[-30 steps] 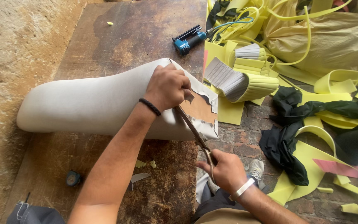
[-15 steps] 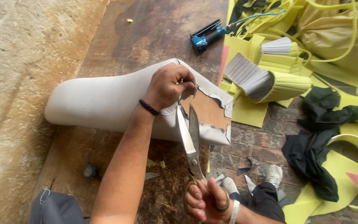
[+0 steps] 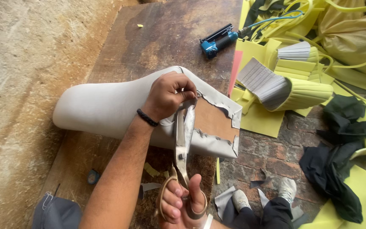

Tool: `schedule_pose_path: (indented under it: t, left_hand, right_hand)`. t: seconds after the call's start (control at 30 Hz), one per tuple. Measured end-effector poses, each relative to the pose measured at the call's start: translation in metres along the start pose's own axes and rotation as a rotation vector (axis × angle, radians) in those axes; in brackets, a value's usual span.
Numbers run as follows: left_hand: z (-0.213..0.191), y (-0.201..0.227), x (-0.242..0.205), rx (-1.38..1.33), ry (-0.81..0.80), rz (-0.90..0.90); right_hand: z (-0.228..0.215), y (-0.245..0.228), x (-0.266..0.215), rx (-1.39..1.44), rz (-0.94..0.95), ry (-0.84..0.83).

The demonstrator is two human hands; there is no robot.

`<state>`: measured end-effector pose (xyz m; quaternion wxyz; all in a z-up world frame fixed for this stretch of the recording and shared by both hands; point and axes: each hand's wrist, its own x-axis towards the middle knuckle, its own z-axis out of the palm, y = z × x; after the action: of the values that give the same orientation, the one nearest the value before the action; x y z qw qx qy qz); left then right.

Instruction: The person covers a curved furniture frame with light gray fabric, using a pneumatic staple gun to secure the material. They smooth and fold the fabric, then trim excess with scissors.

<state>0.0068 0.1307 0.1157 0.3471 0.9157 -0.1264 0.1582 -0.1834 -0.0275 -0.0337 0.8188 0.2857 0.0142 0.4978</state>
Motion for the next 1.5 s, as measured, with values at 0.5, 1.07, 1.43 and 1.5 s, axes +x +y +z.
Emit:
schedule_pose_path:
  t: [0.5, 1.07, 1.43, 1.5]
  left_hand:
    - [0.0, -0.01, -0.007, -0.099, 0.07, 0.002]
    - [-0.001, -0.026, -0.019, -0.422, -0.007, -0.045]
    - [0.001, -0.005, -0.016, -0.322, 0.071, -0.007]
    - [0.002, 0.002, -0.007, -0.276, 0.092, -0.041]
  right_hand:
    - [0.025, 0.011, 0.024, 0.088, -0.066, -0.106]
    - [0.002, -0.005, 0.017, 0.057, 0.054, -0.151]
    - [-0.01, -0.094, -0.046, -0.167, 0.294, 0.067]
    - [-0.009, -0.128, -0.066, -0.486, 0.289, 0.341]
